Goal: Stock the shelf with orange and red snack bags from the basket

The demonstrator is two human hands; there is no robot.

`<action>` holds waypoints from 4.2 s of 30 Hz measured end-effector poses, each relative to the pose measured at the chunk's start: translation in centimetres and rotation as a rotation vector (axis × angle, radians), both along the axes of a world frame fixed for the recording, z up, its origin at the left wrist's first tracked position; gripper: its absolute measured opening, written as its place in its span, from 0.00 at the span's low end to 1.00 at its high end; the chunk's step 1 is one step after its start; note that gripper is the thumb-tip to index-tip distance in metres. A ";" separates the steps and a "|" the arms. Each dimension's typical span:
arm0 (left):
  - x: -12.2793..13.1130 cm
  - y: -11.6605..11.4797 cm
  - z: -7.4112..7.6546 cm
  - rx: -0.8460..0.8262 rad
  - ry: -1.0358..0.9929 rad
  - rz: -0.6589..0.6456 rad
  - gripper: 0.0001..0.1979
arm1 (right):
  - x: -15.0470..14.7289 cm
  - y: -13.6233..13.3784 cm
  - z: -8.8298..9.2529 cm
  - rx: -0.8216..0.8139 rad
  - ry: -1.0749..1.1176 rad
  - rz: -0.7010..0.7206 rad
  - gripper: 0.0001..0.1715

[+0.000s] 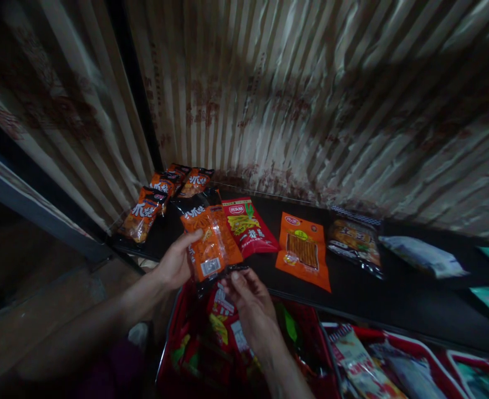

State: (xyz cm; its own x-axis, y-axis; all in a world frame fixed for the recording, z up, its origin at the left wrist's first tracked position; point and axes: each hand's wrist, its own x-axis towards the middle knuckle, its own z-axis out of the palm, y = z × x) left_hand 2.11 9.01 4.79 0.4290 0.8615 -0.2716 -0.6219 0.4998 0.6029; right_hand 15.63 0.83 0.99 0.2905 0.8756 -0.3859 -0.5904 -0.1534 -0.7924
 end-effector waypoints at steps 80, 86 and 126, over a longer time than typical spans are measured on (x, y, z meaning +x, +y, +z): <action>-4.0 5.5 0.1 0.101 0.247 0.085 0.04 | -0.1 0.2 1.2 0.101 -0.023 -0.159 0.16; -3.6 4.5 0.0 0.078 -0.008 -0.125 0.10 | -0.3 0.3 1.7 0.111 -0.011 -0.199 0.21; -1.6 2.5 0.8 0.174 0.051 -0.052 0.17 | 1.6 -1.5 1.6 0.447 -1.324 -0.223 0.05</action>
State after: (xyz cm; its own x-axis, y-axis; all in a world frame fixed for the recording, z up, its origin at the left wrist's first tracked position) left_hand 0.48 11.52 5.63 0.4637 0.8743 -0.1435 -0.5641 0.4163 0.7131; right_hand 17.21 -0.68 2.62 0.3598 0.7381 0.5707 0.6388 0.2509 -0.7273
